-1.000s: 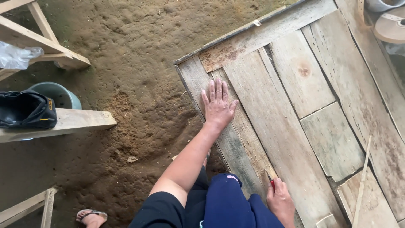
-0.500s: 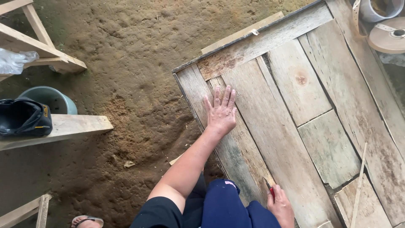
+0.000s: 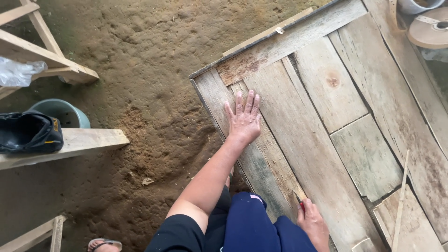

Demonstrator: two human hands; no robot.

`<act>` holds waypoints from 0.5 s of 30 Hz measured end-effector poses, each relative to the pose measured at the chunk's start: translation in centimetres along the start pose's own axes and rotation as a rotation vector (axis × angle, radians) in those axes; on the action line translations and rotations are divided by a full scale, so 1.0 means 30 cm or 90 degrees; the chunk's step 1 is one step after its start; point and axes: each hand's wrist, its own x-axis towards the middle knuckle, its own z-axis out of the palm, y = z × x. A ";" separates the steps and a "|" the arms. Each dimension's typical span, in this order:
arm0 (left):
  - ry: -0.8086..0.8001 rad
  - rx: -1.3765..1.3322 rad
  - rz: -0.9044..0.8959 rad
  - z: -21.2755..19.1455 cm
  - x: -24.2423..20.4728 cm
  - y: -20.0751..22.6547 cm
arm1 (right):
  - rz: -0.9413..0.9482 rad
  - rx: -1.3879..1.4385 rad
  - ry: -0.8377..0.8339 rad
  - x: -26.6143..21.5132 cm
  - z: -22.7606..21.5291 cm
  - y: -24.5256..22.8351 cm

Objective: Trimming thin wooden planks or veneer using a utility knife while seated on a wooden floor.

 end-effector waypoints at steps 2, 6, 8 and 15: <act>-0.016 0.001 -0.008 -0.031 -0.015 0.012 | -0.004 0.035 -0.014 0.041 0.035 0.039; -0.013 0.015 -0.020 -0.024 -0.021 0.020 | -0.039 0.105 -0.027 0.063 0.054 0.077; -0.021 0.019 -0.019 -0.046 -0.033 0.031 | -0.077 0.184 0.016 0.057 0.071 0.100; 0.115 0.127 -0.015 0.134 0.052 -0.013 | 0.021 0.315 -0.069 -0.036 -0.051 0.125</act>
